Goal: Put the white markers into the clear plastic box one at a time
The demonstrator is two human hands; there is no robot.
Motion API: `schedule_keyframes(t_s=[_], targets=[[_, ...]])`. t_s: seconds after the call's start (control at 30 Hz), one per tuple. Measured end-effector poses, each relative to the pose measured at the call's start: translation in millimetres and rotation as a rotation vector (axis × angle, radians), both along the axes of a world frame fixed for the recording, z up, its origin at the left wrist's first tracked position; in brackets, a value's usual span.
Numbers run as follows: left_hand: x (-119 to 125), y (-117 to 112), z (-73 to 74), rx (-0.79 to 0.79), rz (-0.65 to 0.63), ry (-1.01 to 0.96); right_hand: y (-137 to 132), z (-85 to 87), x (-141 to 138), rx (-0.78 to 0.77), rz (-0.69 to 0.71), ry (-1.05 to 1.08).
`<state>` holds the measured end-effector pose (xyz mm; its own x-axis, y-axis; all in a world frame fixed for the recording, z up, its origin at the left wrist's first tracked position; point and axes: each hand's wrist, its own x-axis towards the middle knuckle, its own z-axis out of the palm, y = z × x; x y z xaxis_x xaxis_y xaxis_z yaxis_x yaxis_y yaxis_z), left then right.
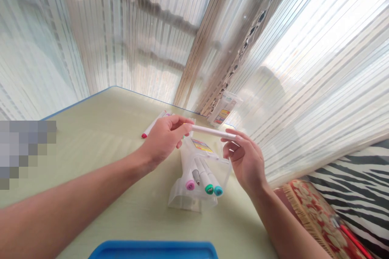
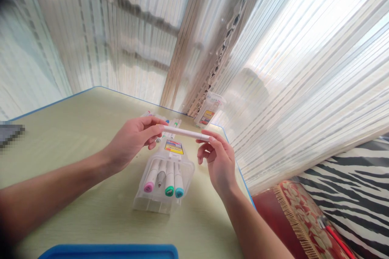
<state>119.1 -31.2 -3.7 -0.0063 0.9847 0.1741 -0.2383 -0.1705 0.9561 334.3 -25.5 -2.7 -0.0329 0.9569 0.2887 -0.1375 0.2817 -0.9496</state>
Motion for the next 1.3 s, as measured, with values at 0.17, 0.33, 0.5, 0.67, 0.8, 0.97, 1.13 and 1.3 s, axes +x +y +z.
schedule_keyframes(t_s=[0.17, 0.33, 0.5, 0.67, 0.8, 0.97, 1.13, 1.3], targets=[[-1.0, -1.2, -1.0, 0.041, 0.012, 0.053, 1.4, -1.3, -1.8, -0.008, -0.008, -0.019], [-1.4, -2.5, -1.3, 0.080, -0.004, 0.109, 1.7, -2.9, -4.2, -0.030, -0.025, -0.061], [-0.2, -2.3, -1.4, 0.101, 0.018, 0.137, 1.1, -2.5, -5.2, -0.032, -0.026, -0.041], [-0.2, -0.2, -2.5, 0.061, 0.017, 0.086, 1.9, -0.9, -2.9, -0.016, -0.025, 0.030], [-0.6, 3.0, -4.5, 0.066, 0.007, 0.024, 2.0, -0.4, -1.3, -0.002, -0.022, 0.062], [-0.3, 2.4, -0.7, 0.050, 0.025, -0.019, 0.4, -0.3, -2.2, 0.009, -0.025, 0.050], [0.7, 0.9, 1.5, 0.009, 0.004, -0.030, -0.5, -1.5, -2.6, 0.059, -0.026, 0.018], [-0.3, 1.5, -2.1, 0.019, 0.016, 0.078, -0.5, -4.9, -1.3, 0.117, -0.036, -0.063]])
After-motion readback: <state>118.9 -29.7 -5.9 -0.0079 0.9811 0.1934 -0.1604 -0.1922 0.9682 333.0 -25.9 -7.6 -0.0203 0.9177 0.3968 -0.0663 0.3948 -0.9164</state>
